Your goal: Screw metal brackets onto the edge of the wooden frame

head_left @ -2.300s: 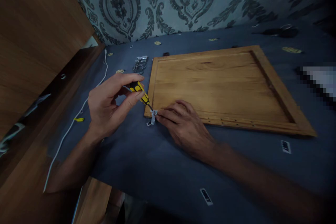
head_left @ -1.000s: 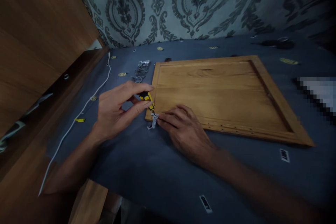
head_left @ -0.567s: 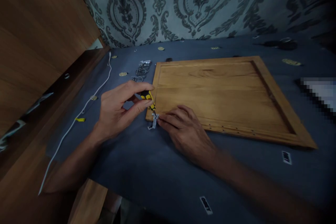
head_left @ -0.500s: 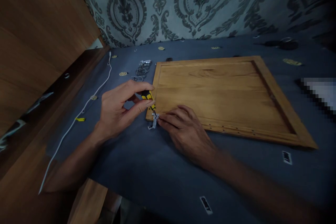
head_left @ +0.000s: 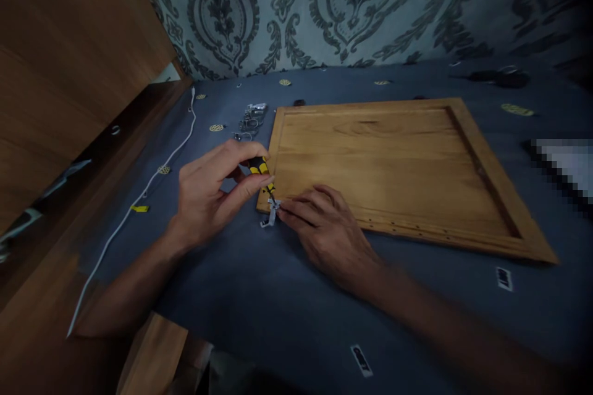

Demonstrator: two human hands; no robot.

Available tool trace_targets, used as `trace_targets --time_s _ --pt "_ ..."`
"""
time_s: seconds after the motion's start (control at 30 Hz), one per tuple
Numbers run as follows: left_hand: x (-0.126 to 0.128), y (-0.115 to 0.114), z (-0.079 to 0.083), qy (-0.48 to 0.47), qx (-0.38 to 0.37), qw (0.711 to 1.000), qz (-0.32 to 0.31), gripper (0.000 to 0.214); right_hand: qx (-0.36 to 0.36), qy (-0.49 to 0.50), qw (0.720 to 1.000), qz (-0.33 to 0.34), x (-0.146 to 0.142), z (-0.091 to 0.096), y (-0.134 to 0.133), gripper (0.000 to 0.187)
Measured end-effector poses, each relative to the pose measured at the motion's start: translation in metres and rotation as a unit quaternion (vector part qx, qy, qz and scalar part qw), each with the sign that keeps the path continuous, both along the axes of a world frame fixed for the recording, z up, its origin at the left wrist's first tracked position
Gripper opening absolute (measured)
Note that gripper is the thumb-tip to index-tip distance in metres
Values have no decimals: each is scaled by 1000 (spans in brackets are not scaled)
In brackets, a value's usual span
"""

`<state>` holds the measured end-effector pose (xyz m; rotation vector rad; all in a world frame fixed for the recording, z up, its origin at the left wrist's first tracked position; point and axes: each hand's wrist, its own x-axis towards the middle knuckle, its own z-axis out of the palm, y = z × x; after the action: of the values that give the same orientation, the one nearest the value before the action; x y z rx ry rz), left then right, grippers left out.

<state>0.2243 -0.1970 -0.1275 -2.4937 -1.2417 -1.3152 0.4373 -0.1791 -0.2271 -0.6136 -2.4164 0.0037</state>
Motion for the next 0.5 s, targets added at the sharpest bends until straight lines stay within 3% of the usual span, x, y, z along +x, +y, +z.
trace_targets --time_s 0.3,0.5 --pt "-2 2 -1 -4 -9 1000 -2 13 -5 -4 1000 -5 0 1 -1 32" --pt "-4 1 0 -57 -8 998 7 21 -7 -7 1000 -4 1 3 -2 30"
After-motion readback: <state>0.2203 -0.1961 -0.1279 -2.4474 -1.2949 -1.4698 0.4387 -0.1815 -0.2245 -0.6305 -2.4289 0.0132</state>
